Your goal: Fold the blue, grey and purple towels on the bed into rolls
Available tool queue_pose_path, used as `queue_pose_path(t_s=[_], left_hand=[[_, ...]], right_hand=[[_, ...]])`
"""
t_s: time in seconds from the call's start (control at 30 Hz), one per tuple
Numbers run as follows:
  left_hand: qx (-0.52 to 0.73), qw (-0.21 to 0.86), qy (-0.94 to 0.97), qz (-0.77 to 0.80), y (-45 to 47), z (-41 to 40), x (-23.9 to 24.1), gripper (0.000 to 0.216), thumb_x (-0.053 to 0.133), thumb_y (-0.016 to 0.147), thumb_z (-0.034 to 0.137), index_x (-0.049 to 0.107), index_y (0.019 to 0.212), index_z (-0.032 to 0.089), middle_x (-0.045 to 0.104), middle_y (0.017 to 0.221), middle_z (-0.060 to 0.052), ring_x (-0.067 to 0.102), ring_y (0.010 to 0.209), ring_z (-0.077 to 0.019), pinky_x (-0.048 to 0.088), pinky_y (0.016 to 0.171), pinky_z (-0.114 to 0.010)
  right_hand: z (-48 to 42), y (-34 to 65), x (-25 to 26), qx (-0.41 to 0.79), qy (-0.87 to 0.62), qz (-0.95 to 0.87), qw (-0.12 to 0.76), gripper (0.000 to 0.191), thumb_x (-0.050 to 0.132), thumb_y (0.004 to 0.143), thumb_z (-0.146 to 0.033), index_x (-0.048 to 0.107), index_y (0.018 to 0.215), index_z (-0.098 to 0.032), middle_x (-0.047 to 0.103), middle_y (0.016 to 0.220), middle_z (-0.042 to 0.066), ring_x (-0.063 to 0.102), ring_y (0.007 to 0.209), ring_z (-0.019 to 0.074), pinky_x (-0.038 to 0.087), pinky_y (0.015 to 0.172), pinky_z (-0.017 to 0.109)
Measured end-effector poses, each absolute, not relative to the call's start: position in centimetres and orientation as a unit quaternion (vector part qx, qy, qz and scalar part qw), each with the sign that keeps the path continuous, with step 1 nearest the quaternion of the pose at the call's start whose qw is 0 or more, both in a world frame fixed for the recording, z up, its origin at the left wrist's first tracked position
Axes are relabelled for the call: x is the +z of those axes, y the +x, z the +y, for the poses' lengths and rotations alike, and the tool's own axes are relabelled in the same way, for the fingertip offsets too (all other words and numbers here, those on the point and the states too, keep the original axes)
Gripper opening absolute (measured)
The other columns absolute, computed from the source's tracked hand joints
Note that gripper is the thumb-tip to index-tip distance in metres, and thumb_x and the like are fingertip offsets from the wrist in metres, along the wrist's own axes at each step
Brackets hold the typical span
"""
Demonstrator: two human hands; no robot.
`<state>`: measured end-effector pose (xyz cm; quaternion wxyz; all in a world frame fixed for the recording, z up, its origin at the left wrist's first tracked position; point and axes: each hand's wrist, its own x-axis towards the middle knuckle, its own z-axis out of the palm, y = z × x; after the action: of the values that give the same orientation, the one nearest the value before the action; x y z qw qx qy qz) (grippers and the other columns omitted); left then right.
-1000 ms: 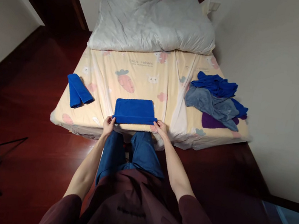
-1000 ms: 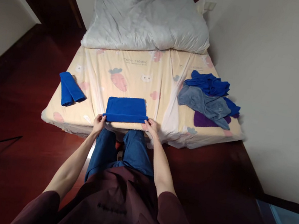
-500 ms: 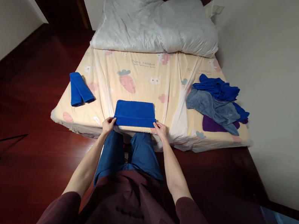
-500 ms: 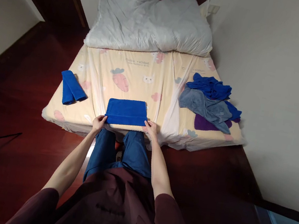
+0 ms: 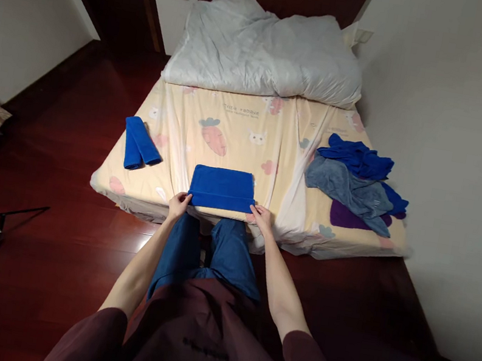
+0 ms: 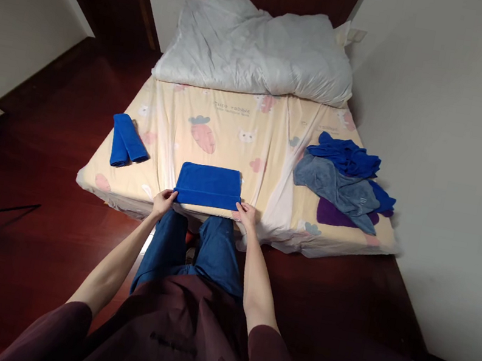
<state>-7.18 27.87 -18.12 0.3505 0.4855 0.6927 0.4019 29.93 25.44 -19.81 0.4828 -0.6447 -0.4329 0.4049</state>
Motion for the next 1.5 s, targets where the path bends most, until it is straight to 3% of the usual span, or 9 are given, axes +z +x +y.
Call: queue_pose_path(t_s=[0.17,0.33,0.53,0.7,0.83,0.93,1.0,1.2,1.5], left_hand=[[0.407,0.348,0.487,0.690,-7.1,27.6,-18.0,0.031,0.068,0.080,0.048,0.067,0.092,0.020,0.074,0.085,-0.007,0.072,0.084,-0.0235,0.055,0.083,-0.036],[0.411,0.313,0.528,0.673,-6.9,26.9,-17.9,0.033,0.065,0.085,0.043,0.060,0.110,0.021,0.072,0.094,-0.007,0.070,0.083,-0.0211,0.057,0.083,-0.036],[0.367,0.171,0.658,0.635,-7.2,25.6,-16.7,0.027,0.055,0.095,0.030,0.062,0.119,0.021,0.062,0.131,-0.015,0.059,0.126,-0.0269,0.048,0.111,-0.044],[0.303,0.180,0.757,0.550,-7.3,25.6,-15.7,0.035,0.047,0.098,0.026,0.063,0.129,0.021,0.058,0.147,-0.012,0.050,0.141,-0.0242,0.040,0.121,-0.047],[0.243,0.197,0.797,0.517,-7.6,25.8,-15.6,0.046,0.055,0.093,0.025,0.060,0.138,0.019,0.052,0.155,-0.013,0.042,0.149,-0.0272,0.038,0.123,-0.049],[0.204,0.188,0.805,0.525,-7.8,25.8,-15.6,0.059,0.055,0.086,0.014,0.056,0.145,0.018,0.047,0.159,-0.013,0.040,0.150,-0.0275,0.038,0.122,-0.048],[0.177,0.177,0.804,0.539,-7.7,25.8,-15.4,0.068,0.052,0.082,0.008,0.053,0.148,0.020,0.044,0.161,-0.010,0.040,0.150,-0.0269,0.040,0.120,-0.048],[0.147,0.164,0.792,0.569,-6.5,26.3,-14.7,0.070,0.048,0.081,0.002,0.055,0.147,0.021,0.046,0.160,-0.010,0.042,0.149,-0.0287,0.039,0.117,-0.049],[0.136,0.131,0.790,0.583,-6.4,27.6,-14.7,0.054,0.044,0.091,0.008,0.061,0.141,0.020,0.056,0.152,-0.012,0.047,0.144,-0.0283,0.043,0.112,-0.047]], right_hand=[[25.5,29.7,-19.7,0.407,-0.644,-0.429,0.485,0.053,0.077,0.065,-0.070,0.070,0.078,-0.019,0.077,0.086,0.012,0.073,0.084,0.0272,0.060,0.079,0.039],[25.4,30.0,-19.6,0.403,-0.634,-0.412,0.515,0.056,0.080,0.063,-0.063,0.068,0.094,-0.018,0.077,0.100,0.014,0.074,0.090,0.0252,0.060,0.085,0.040],[25.0,30.4,-19.9,0.419,-0.626,-0.404,0.520,0.055,0.083,0.060,-0.057,0.057,0.093,-0.022,0.071,0.080,0.004,0.071,0.075,0.0205,0.059,0.076,0.036],[25.0,30.2,-19.8,0.400,-0.639,-0.434,0.493,0.046,0.080,0.064,-0.055,0.056,0.087,-0.022,0.063,0.068,-0.001,0.063,0.064,0.0179,0.056,0.066,0.033],[24.2,29.5,-18.8,0.246,-0.667,-0.535,0.456,0.029,0.067,0.081,-0.042,0.068,0.100,-0.020,0.069,0.106,0.013,0.068,0.093,0.0253,0.059,0.087,0.042],[23.4,28.9,-17.7,0.129,-0.642,-0.650,0.385,0.037,0.053,0.092,-0.030,0.069,0.124,-0.020,0.061,0.138,0.015,0.056,0.131,0.0276,0.046,0.113,0.047],[23.2,28.6,-17.1,0.107,-0.610,-0.723,0.308,0.046,0.051,0.093,-0.025,0.064,0.137,-0.022,0.057,0.149,0.011,0.048,0.141,0.0266,0.039,0.120,0.048],[24.2,27.7,-17.1,0.079,-0.607,-0.770,0.180,0.061,0.049,0.086,-0.010,0.057,0.146,-0.015,0.053,0.156,0.012,0.046,0.145,0.0286,0.037,0.119,0.051],[25.1,26.8,-17.2,0.073,-0.658,-0.725,0.187,0.056,0.048,0.086,-0.005,0.065,0.136,-0.022,0.062,0.147,0.008,0.059,0.122,0.0287,0.044,0.104,0.048]])
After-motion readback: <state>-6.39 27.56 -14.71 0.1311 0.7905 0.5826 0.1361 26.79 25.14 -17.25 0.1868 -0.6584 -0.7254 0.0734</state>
